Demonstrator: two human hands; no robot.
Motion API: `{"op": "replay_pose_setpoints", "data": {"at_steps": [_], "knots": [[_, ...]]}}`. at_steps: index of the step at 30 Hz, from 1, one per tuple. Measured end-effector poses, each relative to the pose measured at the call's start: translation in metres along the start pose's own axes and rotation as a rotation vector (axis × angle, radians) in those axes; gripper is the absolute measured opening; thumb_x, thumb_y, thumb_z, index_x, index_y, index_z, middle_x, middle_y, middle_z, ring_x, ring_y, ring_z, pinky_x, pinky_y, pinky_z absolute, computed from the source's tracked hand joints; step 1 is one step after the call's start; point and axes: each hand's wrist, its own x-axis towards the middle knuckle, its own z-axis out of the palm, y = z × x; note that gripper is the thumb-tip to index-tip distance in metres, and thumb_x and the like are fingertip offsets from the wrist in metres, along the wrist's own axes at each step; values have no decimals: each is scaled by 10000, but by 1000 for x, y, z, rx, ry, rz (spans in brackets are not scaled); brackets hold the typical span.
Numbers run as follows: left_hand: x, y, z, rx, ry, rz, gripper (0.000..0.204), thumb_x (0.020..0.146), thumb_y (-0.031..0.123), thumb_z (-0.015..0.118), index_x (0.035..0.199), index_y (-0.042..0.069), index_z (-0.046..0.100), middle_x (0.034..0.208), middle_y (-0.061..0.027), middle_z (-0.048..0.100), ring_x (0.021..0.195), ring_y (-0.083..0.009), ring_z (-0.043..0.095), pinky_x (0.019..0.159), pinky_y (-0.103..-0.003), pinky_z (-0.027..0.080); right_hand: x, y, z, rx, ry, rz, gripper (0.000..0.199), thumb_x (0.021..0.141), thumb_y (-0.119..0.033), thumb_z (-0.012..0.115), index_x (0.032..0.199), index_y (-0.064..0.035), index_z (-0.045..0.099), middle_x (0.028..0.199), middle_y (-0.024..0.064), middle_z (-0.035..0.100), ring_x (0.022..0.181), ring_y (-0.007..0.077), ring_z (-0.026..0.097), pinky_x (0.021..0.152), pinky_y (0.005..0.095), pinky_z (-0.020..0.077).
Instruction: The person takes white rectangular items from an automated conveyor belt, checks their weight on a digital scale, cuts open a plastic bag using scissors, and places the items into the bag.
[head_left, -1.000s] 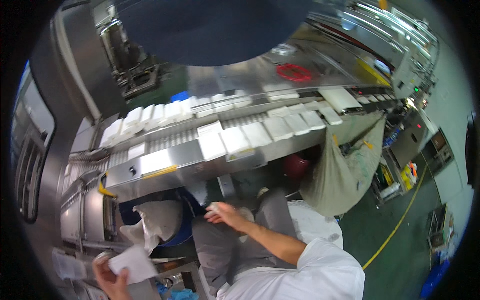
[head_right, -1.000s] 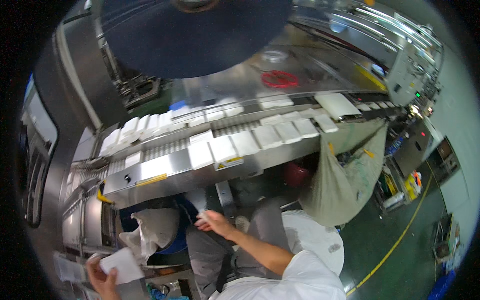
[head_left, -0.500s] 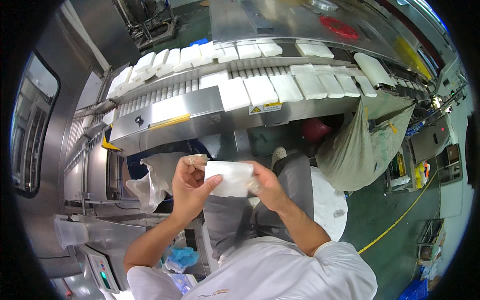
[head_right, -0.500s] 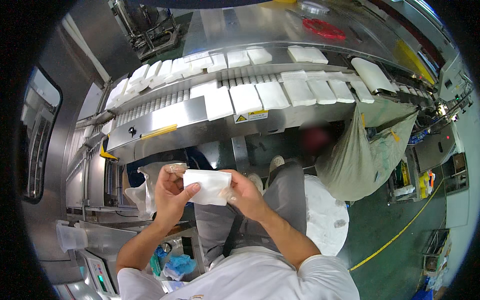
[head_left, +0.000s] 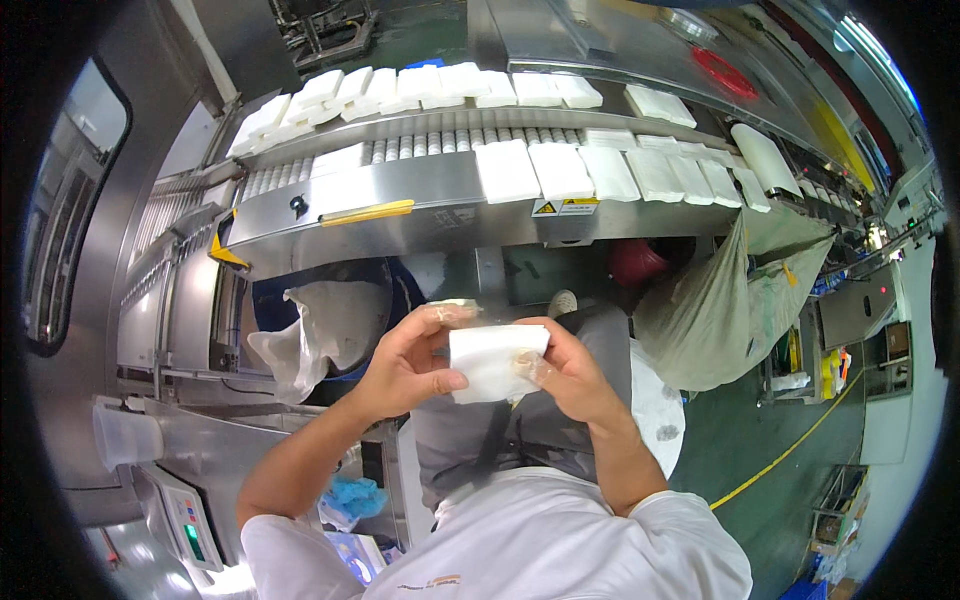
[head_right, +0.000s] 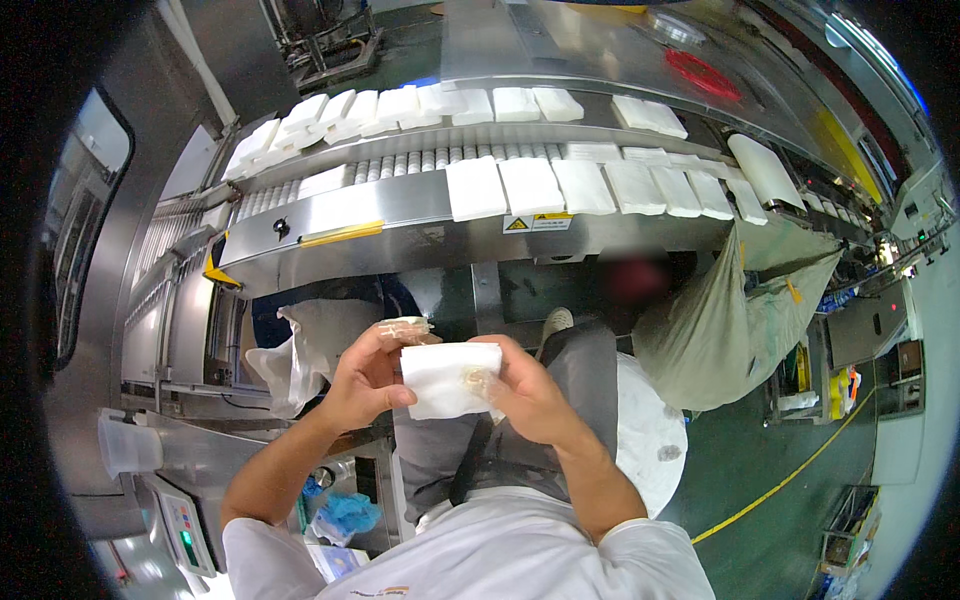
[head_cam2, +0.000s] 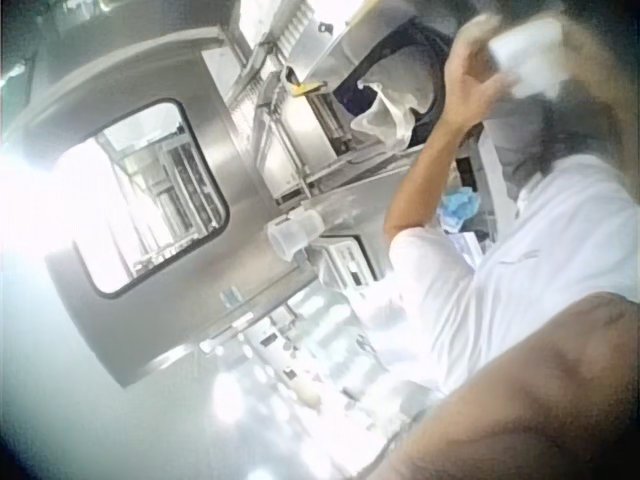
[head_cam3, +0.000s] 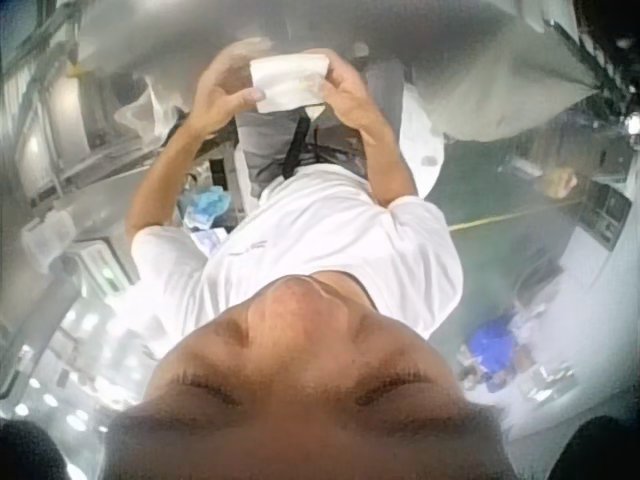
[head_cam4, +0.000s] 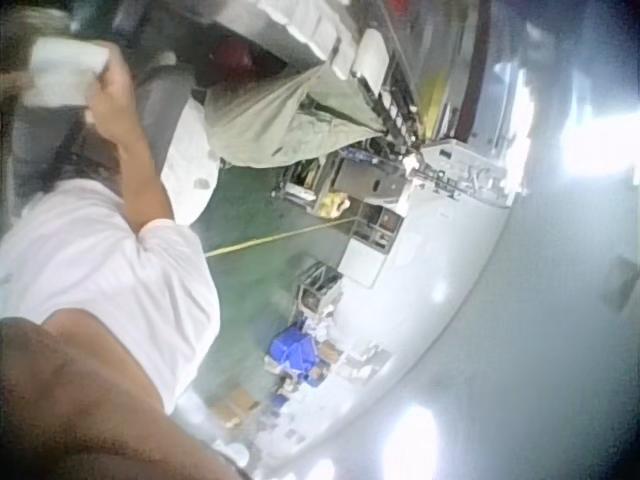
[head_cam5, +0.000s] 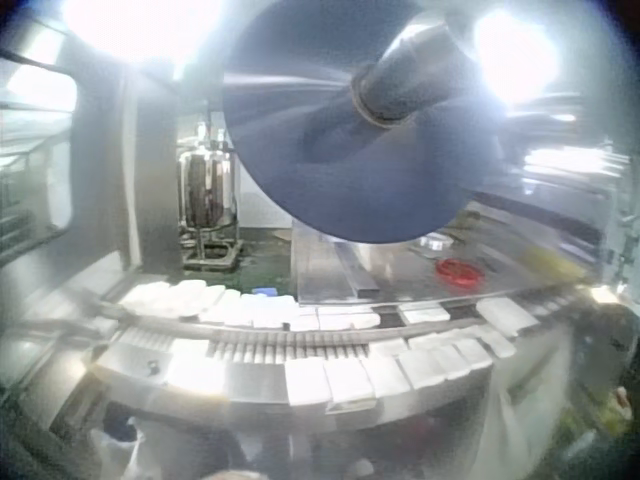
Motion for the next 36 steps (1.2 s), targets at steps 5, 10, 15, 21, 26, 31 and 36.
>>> {"op": "replay_pose_setpoints", "data": {"at_steps": [5,10,15,21,26,31,36], "knots": [[1,1,-8,-40,-214,44,569,863,108,832,1378,29,602,1355,-83,552,1281,-206,543,1096,-374,453,-4,-6,-4,66,-48,66,426,1025,-62,559,1431,-11,440,1312,78,581,1210,139,559,1049,325,454],[0,0,-7,-4,-201,44,456,919,135,782,1332,5,637,1307,-93,575,1212,-187,570,1046,-357,473,-8,-8,1,76,-43,78,446,1037,-155,585,1436,-7,449,1301,64,591,1188,120,563,1027,311,457],[-1,-2,-8,21,-196,52,411,971,181,734,1319,-17,638,1289,-105,580,1188,-188,576,1020,-351,484,-8,-12,7,-18,-42,42,394,1040,-52,512,1423,1,434,1282,74,572,1185,119,550,1029,311,459],[-1,-6,-6,45,-111,16,602,927,256,791,1414,6,540,1379,-123,557,1256,-228,564,1028,-370,491,-8,-7,3,-89,21,49,362,1046,-36,463,1405,-5,433,1245,72,570,1161,116,547,1008,300,463],[-2,-7,8,77,8,-86,756,820,82,867,1445,17,446,1372,-105,550,1276,-213,553,1064,-366,486,-2,6,0,-299,57,13,319,1058,-61,449,1373,-18,422,1182,93,584,1125,149,565,981,334,478],[-1,-15,10,209,131,-130,590,838,-35,807,1340,14,500,1269,-95,600,1201,-188,595,1028,-338,491,3,5,6,-546,182,-11,333,1062,-192,531,1335,-13,465,1139,166,621,1064,251,637,924,382,502],[2,-19,13,206,213,-206,536,832,-88,771,1287,16,507,1237,-98,607,1165,-188,609,1025,-332,488,3,31,4,-640,314,-80,334,1060,-244,561,1296,-28,463,1042,208,660,920,336,693,813,422,536]]}}
